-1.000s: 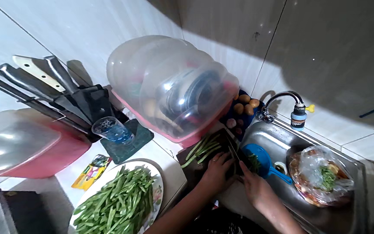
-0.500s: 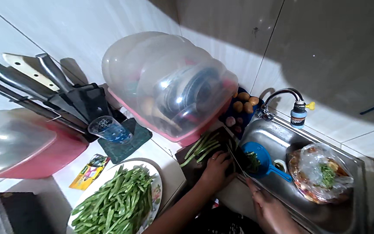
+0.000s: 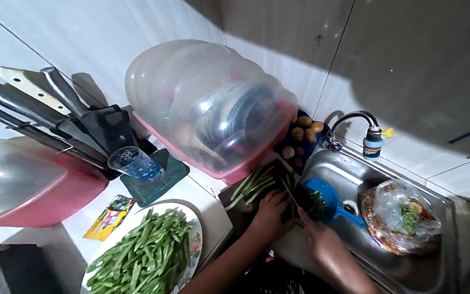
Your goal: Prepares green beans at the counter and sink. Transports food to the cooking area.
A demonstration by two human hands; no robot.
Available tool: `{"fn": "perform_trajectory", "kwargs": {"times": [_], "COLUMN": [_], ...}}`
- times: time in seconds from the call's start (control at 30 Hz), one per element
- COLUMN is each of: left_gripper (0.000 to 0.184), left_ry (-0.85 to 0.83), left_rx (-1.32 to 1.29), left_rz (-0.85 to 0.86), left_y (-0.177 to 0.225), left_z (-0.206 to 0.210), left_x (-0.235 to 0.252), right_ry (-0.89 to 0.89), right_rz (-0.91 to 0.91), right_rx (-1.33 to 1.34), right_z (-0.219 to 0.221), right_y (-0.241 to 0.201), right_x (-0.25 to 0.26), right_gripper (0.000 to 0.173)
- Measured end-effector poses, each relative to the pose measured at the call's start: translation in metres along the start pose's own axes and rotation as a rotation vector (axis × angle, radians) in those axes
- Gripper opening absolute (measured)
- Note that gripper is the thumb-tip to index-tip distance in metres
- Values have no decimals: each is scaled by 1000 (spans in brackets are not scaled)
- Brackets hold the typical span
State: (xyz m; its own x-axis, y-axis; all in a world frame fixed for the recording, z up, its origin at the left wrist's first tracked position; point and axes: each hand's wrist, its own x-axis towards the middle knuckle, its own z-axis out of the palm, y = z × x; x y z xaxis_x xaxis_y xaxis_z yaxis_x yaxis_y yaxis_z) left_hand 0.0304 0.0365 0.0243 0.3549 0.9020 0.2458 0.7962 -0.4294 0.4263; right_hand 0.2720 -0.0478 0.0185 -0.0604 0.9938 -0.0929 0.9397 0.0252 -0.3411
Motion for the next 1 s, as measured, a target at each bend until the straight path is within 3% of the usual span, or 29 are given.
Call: {"fn": "perform_trajectory", "kwargs": {"times": [0.27,0.4,0.6,1.0], "left_gripper": [58,57,45,38], "left_ry": [19,66,92,88], "left_rx": [9,16,-8,-20], "left_rz": [-3,-40,-43,-24], "left_y": [-4,-7,-11,-11], "left_z": [9,15,20,19], "left_x": [-2,1,1,4], "right_ry": [-33,-31,-180,-162], "right_rz": [27,12,-13,-114], "right_rx": [126,138,270,96], "right_z": [-10,-13,-37,-32], "right_y": [-9,1,29,37], "right_x": [26,2,-42,-71], "right_gripper": [57,60,54,54]}}
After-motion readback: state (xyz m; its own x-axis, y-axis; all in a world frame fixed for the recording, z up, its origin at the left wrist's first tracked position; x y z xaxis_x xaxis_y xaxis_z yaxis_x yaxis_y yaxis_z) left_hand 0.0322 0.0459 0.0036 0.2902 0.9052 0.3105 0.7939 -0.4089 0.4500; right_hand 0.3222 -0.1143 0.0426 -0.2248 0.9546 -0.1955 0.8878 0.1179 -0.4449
